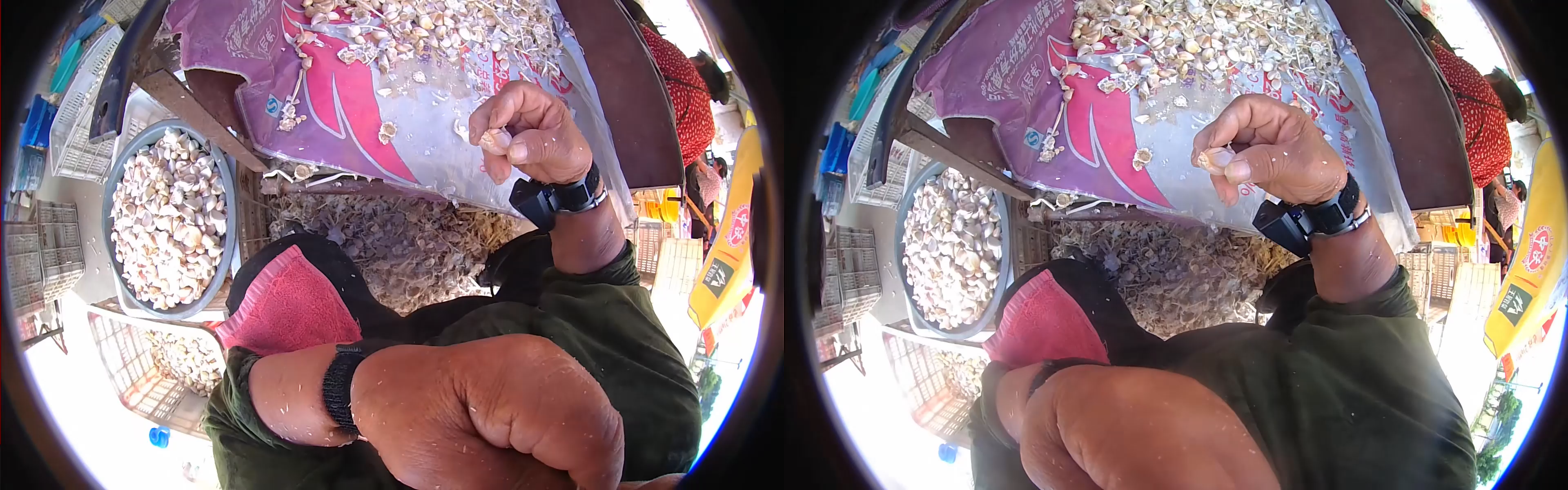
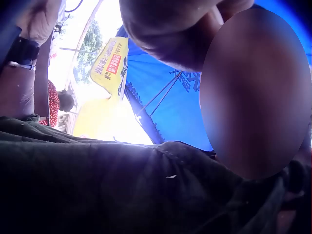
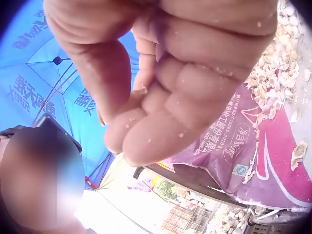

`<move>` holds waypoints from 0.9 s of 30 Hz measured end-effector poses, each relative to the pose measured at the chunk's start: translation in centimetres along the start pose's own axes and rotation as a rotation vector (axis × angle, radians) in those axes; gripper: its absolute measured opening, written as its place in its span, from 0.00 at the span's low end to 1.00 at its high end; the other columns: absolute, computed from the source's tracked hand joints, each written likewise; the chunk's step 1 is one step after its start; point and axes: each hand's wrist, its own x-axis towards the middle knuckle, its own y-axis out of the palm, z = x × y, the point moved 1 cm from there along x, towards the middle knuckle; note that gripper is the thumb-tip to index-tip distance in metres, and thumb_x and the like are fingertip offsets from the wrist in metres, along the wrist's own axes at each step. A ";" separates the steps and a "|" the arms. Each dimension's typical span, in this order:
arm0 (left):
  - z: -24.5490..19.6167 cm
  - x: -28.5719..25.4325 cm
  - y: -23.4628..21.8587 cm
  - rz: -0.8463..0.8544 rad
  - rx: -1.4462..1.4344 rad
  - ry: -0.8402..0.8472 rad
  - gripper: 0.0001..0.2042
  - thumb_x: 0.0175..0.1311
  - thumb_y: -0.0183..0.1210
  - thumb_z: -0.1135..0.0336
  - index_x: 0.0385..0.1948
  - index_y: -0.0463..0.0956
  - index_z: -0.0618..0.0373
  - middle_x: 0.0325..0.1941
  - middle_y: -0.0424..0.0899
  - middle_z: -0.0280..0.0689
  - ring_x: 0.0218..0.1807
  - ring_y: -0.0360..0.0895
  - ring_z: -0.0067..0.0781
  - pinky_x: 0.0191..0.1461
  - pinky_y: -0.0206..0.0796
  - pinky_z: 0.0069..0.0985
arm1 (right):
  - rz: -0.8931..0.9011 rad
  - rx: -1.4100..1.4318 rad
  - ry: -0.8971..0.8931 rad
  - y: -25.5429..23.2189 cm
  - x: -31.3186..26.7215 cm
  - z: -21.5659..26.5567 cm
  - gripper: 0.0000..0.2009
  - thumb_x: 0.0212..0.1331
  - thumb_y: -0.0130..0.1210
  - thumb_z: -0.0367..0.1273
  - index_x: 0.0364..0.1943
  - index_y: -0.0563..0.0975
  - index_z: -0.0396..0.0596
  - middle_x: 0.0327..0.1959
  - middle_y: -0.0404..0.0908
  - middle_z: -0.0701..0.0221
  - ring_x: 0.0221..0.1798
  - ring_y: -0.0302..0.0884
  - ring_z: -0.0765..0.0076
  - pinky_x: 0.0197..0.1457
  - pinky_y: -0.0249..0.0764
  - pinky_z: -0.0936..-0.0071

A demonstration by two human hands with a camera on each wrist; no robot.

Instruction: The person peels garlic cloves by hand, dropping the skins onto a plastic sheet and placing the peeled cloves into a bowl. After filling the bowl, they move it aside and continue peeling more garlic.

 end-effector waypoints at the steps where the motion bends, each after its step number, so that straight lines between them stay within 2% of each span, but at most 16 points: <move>1: 0.5 0.0 0.1 -0.026 -0.189 0.033 0.07 0.65 0.56 0.77 0.40 0.78 0.72 0.36 0.83 0.47 0.37 0.83 0.38 0.39 0.73 0.26 | -0.017 -0.007 0.015 0.3 -0.1 -0.1 0.12 0.54 0.61 0.23 0.43 0.75 0.39 0.43 0.80 0.54 0.29 0.81 0.65 0.33 0.77 0.70; 4: 1.3 0.1 -0.3 -0.001 -0.115 0.132 0.08 0.64 0.58 0.77 0.41 0.77 0.73 0.36 0.82 0.47 0.36 0.82 0.41 0.37 0.73 0.27 | -0.073 -0.034 0.055 0.9 -0.4 -0.2 0.13 0.53 0.63 0.24 0.41 0.75 0.38 0.41 0.81 0.55 0.28 0.81 0.66 0.34 0.77 0.70; 5: 0.2 0.3 -0.6 0.006 -0.119 0.128 0.08 0.64 0.58 0.77 0.41 0.77 0.73 0.36 0.82 0.47 0.36 0.82 0.41 0.37 0.73 0.27 | -0.100 -0.044 0.091 0.9 -0.7 -0.2 0.13 0.52 0.64 0.24 0.41 0.75 0.37 0.40 0.81 0.55 0.28 0.81 0.66 0.34 0.77 0.69; 7: -3.5 0.1 -1.7 -0.188 0.348 -0.167 0.14 0.68 0.53 0.66 0.45 0.75 0.72 0.35 0.82 0.49 0.30 0.80 0.37 0.31 0.70 0.31 | -0.100 -0.037 0.047 0.8 -0.5 0.8 0.12 0.53 0.63 0.24 0.40 0.76 0.37 0.41 0.81 0.55 0.29 0.81 0.67 0.34 0.78 0.71; 9: -4.0 -1.9 -4.3 -0.596 0.254 -0.260 0.13 0.67 0.50 0.65 0.44 0.75 0.66 0.38 0.82 0.48 0.33 0.81 0.37 0.28 0.68 0.31 | -0.125 -0.004 -0.025 0.6 -0.8 2.1 0.11 0.53 0.62 0.22 0.40 0.76 0.36 0.41 0.81 0.55 0.29 0.82 0.66 0.33 0.78 0.73; 11: -3.7 -3.2 -7.3 -0.928 0.114 -0.106 0.13 0.67 0.49 0.64 0.44 0.75 0.63 0.40 0.82 0.45 0.34 0.81 0.35 0.26 0.65 0.26 | -0.090 -0.004 -0.074 1.4 -0.3 3.0 0.11 0.55 0.60 0.21 0.42 0.75 0.36 0.41 0.81 0.56 0.30 0.82 0.66 0.33 0.78 0.75; 12: -3.7 -2.9 -8.0 -0.923 0.109 -0.108 0.13 0.67 0.49 0.64 0.44 0.75 0.63 0.40 0.82 0.45 0.34 0.81 0.35 0.26 0.65 0.26 | -0.049 -0.109 -0.028 1.8 0.0 3.3 0.11 0.56 0.59 0.20 0.43 0.75 0.35 0.41 0.81 0.56 0.31 0.82 0.67 0.33 0.78 0.75; 13: -3.8 -2.6 -8.7 -1.061 0.088 -0.082 0.13 0.67 0.49 0.62 0.43 0.75 0.63 0.41 0.82 0.44 0.35 0.81 0.34 0.25 0.64 0.25 | -0.004 -0.210 0.019 2.5 0.3 3.2 0.11 0.57 0.58 0.20 0.45 0.75 0.35 0.42 0.81 0.57 0.31 0.82 0.68 0.32 0.78 0.75; 14: -3.9 -2.5 -9.2 -1.201 0.069 -0.053 0.14 0.68 0.48 0.61 0.41 0.75 0.62 0.43 0.82 0.43 0.36 0.81 0.34 0.24 0.63 0.23 | -0.025 -0.137 0.024 3.8 1.1 2.9 0.10 0.60 0.57 0.22 0.45 0.77 0.36 0.38 0.83 0.61 0.31 0.82 0.73 0.31 0.77 0.77; 15: -4.0 -2.7 -9.6 -1.202 0.067 -0.050 0.14 0.68 0.48 0.61 0.41 0.75 0.62 0.43 0.82 0.43 0.36 0.81 0.34 0.24 0.63 0.23 | -0.023 -0.137 0.026 3.2 1.5 2.8 0.10 0.60 0.57 0.22 0.45 0.77 0.36 0.38 0.83 0.61 0.31 0.82 0.73 0.31 0.77 0.77; 17: -4.5 -3.2 -10.5 -1.315 0.108 -0.097 0.16 0.68 0.47 0.58 0.41 0.76 0.63 0.43 0.82 0.42 0.37 0.80 0.32 0.22 0.61 0.21 | -0.117 -0.442 0.155 0.5 3.3 2.5 0.07 0.62 0.57 0.24 0.43 0.78 0.37 0.33 0.83 0.66 0.29 0.81 0.75 0.30 0.76 0.79; 18: -4.6 -3.5 -10.8 -1.314 0.136 -0.132 0.14 0.68 0.49 0.60 0.40 0.76 0.63 0.41 0.82 0.41 0.35 0.79 0.31 0.21 0.59 0.20 | -0.191 -0.507 0.125 -1.6 4.3 1.9 0.07 0.63 0.57 0.28 0.42 0.79 0.39 0.29 0.83 0.68 0.27 0.81 0.77 0.29 0.75 0.80; 20: -4.8 -4.3 -11.8 -1.271 0.173 -0.165 0.13 0.67 0.50 0.62 0.40 0.76 0.63 0.39 0.81 0.41 0.33 0.78 0.29 0.21 0.58 0.19 | -0.370 -0.682 0.202 -7.0 6.9 0.7 0.09 0.66 0.53 0.29 0.44 0.78 0.37 0.39 0.82 0.65 0.32 0.81 0.78 0.30 0.76 0.81; 22: -5.1 -4.0 -12.1 -1.231 0.198 -0.206 0.09 0.65 0.53 0.68 0.40 0.75 0.64 0.33 0.79 0.39 0.27 0.75 0.26 0.19 0.55 0.17 | -0.499 -0.907 0.225 -11.8 9.8 -0.9 0.11 0.66 0.52 0.31 0.47 0.78 0.41 0.44 0.82 0.68 0.36 0.83 0.75 0.32 0.77 0.78; 26: -5.4 -3.8 -12.5 -1.204 0.144 -0.293 0.08 0.63 0.54 0.70 0.40 0.74 0.64 0.31 0.79 0.38 0.23 0.74 0.25 0.18 0.54 0.16 | -0.537 -1.030 0.344 -19.5 14.1 -4.3 0.13 0.62 0.52 0.29 0.50 0.79 0.46 0.42 0.83 0.69 0.44 0.83 0.68 0.41 0.79 0.70; 27: -5.4 -3.9 -12.6 -1.210 0.145 -0.292 0.08 0.63 0.54 0.70 0.40 0.74 0.64 0.31 0.79 0.38 0.23 0.74 0.25 0.18 0.54 0.16 | -0.386 -1.308 0.290 -21.2 14.8 -5.0 0.14 0.61 0.53 0.29 0.50 0.79 0.47 0.44 0.82 0.71 0.45 0.82 0.67 0.43 0.78 0.69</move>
